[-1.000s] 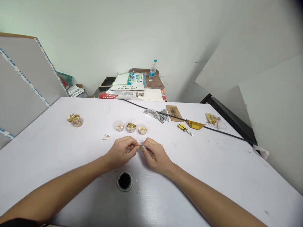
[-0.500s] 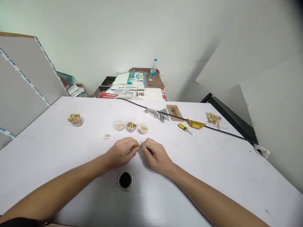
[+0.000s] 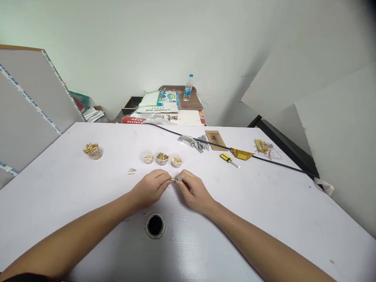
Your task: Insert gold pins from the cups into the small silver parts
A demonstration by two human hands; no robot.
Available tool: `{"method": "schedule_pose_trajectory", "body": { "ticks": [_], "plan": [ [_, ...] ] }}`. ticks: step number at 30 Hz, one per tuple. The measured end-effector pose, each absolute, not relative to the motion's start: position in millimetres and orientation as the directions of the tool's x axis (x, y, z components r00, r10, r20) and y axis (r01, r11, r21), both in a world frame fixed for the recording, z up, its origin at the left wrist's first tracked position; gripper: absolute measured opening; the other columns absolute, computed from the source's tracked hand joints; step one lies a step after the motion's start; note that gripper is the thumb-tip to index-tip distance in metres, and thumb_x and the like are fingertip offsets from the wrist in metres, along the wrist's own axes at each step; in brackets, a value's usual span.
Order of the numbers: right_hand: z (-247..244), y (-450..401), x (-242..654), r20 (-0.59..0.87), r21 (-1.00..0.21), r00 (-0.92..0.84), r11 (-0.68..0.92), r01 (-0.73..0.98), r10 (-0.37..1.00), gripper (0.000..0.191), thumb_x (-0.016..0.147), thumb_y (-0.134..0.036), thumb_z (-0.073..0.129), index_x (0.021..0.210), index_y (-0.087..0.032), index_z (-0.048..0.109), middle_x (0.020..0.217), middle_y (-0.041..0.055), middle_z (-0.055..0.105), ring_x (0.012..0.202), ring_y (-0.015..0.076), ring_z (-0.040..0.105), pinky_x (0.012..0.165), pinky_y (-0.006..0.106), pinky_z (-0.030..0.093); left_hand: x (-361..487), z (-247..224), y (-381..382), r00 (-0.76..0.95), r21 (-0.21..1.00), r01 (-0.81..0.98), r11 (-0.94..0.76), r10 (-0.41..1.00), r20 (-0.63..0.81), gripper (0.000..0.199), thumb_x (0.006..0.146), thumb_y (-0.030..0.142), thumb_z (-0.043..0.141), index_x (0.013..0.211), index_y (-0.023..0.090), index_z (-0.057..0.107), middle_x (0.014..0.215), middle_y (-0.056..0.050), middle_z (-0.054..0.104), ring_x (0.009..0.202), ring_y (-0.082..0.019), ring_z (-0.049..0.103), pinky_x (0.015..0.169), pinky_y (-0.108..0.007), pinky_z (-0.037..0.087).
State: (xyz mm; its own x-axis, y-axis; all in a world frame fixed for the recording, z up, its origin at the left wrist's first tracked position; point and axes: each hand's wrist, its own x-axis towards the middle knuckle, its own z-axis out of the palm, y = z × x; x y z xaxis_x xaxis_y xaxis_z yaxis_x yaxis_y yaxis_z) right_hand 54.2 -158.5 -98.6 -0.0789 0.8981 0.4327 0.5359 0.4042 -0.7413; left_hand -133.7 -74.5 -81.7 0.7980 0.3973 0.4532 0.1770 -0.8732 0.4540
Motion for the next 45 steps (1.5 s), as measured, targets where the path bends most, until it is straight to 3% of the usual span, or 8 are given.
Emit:
{"method": "schedule_pose_trajectory", "body": {
  "ticks": [5,11,21,38,45],
  "plan": [
    [-102.4,-157.7,56.8,0.408,-0.724,-0.149,0.419,0.548,0.901,0.022,0.104,-0.023,0.039,0.084,-0.02,0.049,0.081,0.0041,0.055,0.078,0.0183,0.05,0.07,0.033,0.042,-133.3,-82.1,-72.2,0.854,0.354,0.198,-0.914,0.338,0.395,0.022,0.1,0.019,0.041,0.091,0.016,0.061,0.086,-0.007,0.06,0.082,-0.019,0.054,0.076,-0.034,0.047],
    [-104.2,-156.5,56.0,0.365,-0.725,-0.183,0.402,0.56,0.913,0.021,0.104,-0.023,0.036,0.089,-0.02,0.05,0.087,0.005,0.056,0.083,0.019,0.051,0.075,0.034,0.042,-133.1,-86.0,-69.1,0.864,0.322,0.18,-0.93,0.306,0.4,0.024,0.099,0.017,0.041,0.079,0.017,0.054,0.077,-0.005,0.056,0.074,-0.018,0.047,0.069,-0.033,0.042],
    [-96.7,-155.4,51.8,0.405,-0.735,-0.144,0.415,0.536,0.903,0.027,0.097,-0.018,0.043,0.071,-0.02,0.037,0.07,0.0011,0.046,0.067,0.0161,0.044,0.061,0.03,0.033,-128.9,-90.7,-70.2,0.853,0.322,0.091,-0.942,0.241,0.463,0.028,0.095,0.013,0.039,0.068,0.019,0.04,0.069,-0.003,0.05,0.07,-0.017,0.042,0.065,-0.032,0.038],
    [-99.4,-154.6,51.5,0.419,-0.72,-0.164,0.437,0.538,0.893,0.022,0.093,-0.013,0.045,0.073,-0.02,0.039,0.072,0.0003,0.048,0.068,0.0153,0.046,0.063,0.028,0.034,-129.6,-88.7,-67.3,0.861,0.222,0.079,-0.972,0.178,0.476,0.025,0.093,0.007,0.043,0.07,0.017,0.043,0.071,-0.002,0.049,0.069,-0.016,0.041,0.062,-0.03,0.035],
    [-99.2,-153.7,51.5,0.402,-0.776,-0.07,0.38,0.504,0.913,0.028,0.096,-0.022,0.045,0.069,-0.02,0.038,0.069,0.001,0.047,0.066,0.0155,0.045,0.062,0.029,0.034,-130.3,-82.9,-66.2,0.822,0.283,0.136,-0.949,0.267,0.503,0.017,0.098,0.014,0.046,0.088,0.017,0.06,0.082,-0.005,0.06,0.078,-0.017,0.052,0.072,-0.031,0.046]
  ]
}}
